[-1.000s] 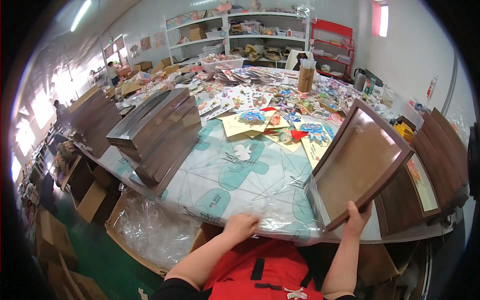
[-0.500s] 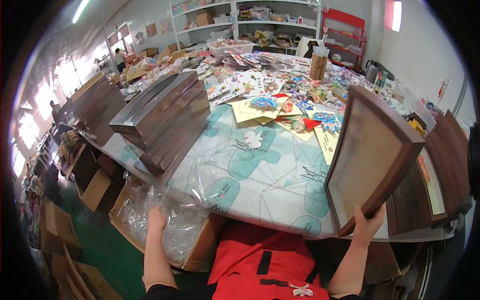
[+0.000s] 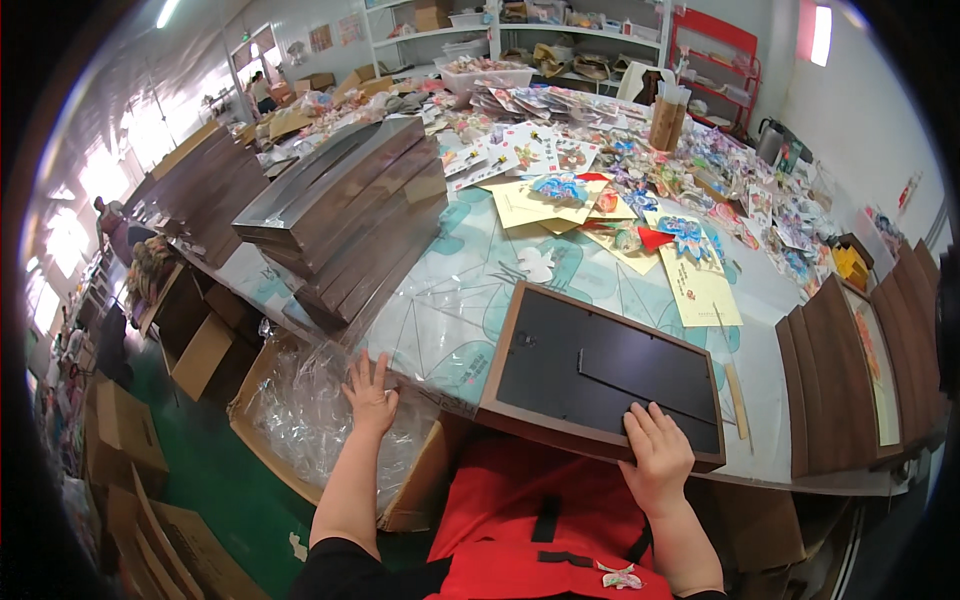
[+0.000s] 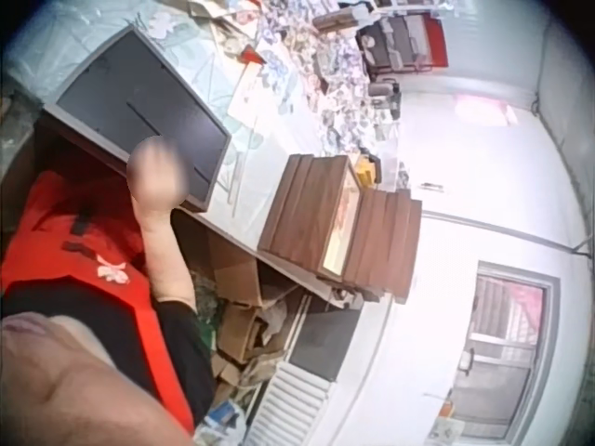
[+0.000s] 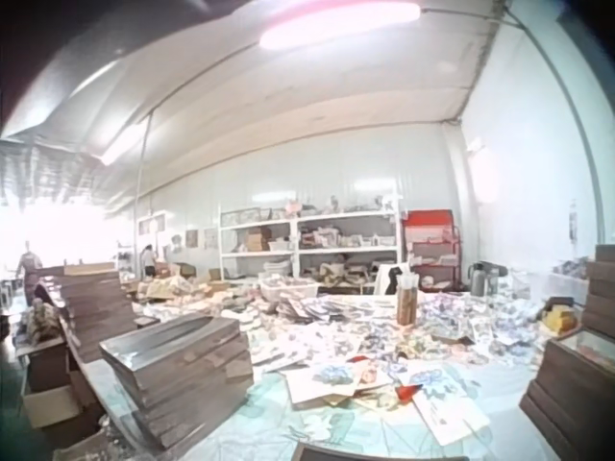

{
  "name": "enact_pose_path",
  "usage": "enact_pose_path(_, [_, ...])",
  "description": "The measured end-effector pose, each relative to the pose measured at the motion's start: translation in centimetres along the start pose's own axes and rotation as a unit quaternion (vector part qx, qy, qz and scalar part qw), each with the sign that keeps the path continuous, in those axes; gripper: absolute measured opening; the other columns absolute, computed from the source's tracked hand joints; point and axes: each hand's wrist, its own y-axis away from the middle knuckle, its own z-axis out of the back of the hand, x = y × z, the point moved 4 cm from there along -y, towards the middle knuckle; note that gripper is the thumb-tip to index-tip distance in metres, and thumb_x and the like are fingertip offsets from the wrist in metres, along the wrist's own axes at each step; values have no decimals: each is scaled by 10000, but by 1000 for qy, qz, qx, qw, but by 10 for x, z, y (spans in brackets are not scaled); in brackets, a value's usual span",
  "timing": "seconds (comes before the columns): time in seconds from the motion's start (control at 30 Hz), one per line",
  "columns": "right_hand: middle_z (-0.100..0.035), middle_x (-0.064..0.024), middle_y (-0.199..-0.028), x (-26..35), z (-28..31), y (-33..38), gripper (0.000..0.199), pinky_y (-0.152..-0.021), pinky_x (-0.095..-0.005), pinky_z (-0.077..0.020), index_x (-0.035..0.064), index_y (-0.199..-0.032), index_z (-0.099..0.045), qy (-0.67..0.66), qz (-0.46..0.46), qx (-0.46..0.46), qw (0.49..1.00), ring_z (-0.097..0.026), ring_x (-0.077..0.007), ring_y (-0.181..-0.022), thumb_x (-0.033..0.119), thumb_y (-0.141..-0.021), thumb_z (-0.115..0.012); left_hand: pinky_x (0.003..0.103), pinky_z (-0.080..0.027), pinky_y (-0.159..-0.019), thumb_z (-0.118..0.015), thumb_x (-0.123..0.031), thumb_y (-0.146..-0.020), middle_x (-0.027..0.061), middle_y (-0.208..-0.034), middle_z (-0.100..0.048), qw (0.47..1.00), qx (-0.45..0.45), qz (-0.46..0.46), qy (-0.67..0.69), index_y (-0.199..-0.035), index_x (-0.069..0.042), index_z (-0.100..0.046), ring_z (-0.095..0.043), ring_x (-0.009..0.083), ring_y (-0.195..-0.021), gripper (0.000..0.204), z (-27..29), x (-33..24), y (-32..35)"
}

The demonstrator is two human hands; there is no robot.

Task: The person assembles decorative picture frames by placing a printed card into a frame, closing it with a backing board, and smoothing the edges with a wooden tool. They repeat this process for multiple frames, occasionally flipping them to inspect the front.

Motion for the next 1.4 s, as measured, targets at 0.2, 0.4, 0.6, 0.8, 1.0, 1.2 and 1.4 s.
enact_pose_path(0.2, [-640,-107,-1143,8,-19,7,616,-894,-460,-487,72,-1096,-621,26,5,41,999,-601,-337,-1076,63,-498,-768,657,-196,-1067,-645,-262,-805,130,-1567,-101,962,224,157,22,-1512,-258,-52,-138,439,-1404,923,-47,20,28])
enact_pose_path(0.4, [-629,-107,-1149,10,-39,11,513,-906,-462,-477,73,-1082,-627,34,1,57,998,-593,-334,-1078,65,-579,-723,508,-311,-1078,-553,-259,-833,218,-1477,-316,882,445,67,-143,-1433,-138,-355,-281,430,-1361,644,-115,47,66])
enact_pose_path(0.6, [-625,-110,-1153,6,-50,18,403,-913,-467,-469,67,-1076,-625,25,-19,58,998,-592,-336,-1075,44,-677,-672,385,-482,-873,-679,-279,-755,140,-1083,-633,990,130,23,40,-1096,-62,-613,-610,325,-1002,409,29,-48,22])
enact_pose_path(0.8, [-615,-111,-1184,7,-49,21,554,-964,-464,-441,69,-1116,-599,7,-39,63,997,-572,-336,-1125,14,-586,-748,497,-317,-1037,-715,-166,-746,112,-1032,-630,974,-165,-144,48,-1088,-39,-593,-590,293,-1012,384,79,-92,-19])
enact_pose_path(1.0, [-617,-119,-1168,5,-48,19,430,-942,-467,-445,62,-1121,-605,-15,-35,73,997,-578,-336,-1093,50,-700,-690,479,-356,-1017,-589,-33,-809,122,-1072,-643,976,-75,-105,178,-1192,-81,-570,-625,273,-919,387,52,-43,-2])
enact_pose_path(1.2, [-618,-125,-1168,2,-45,22,375,-935,-461,-447,53,-1118,-605,2,-35,59,998,-584,-334,-1086,75,-747,-657,434,-445,-936,-493,56,-805,239,-1240,-561,968,48,236,78,-1438,-149,-340,-576,409,-1070,683,11,74,53])
enact_pose_path(1.4, [-614,-127,-1170,6,-47,22,359,-942,-459,-444,56,-1113,-608,-5,-17,65,998,-579,-330,-1097,89,-758,-648,413,-432,-992,-611,-179,-750,271,-1226,-563,849,491,138,-136,-1360,-68,-453,-552,394,-1143,640,-125,141,114])
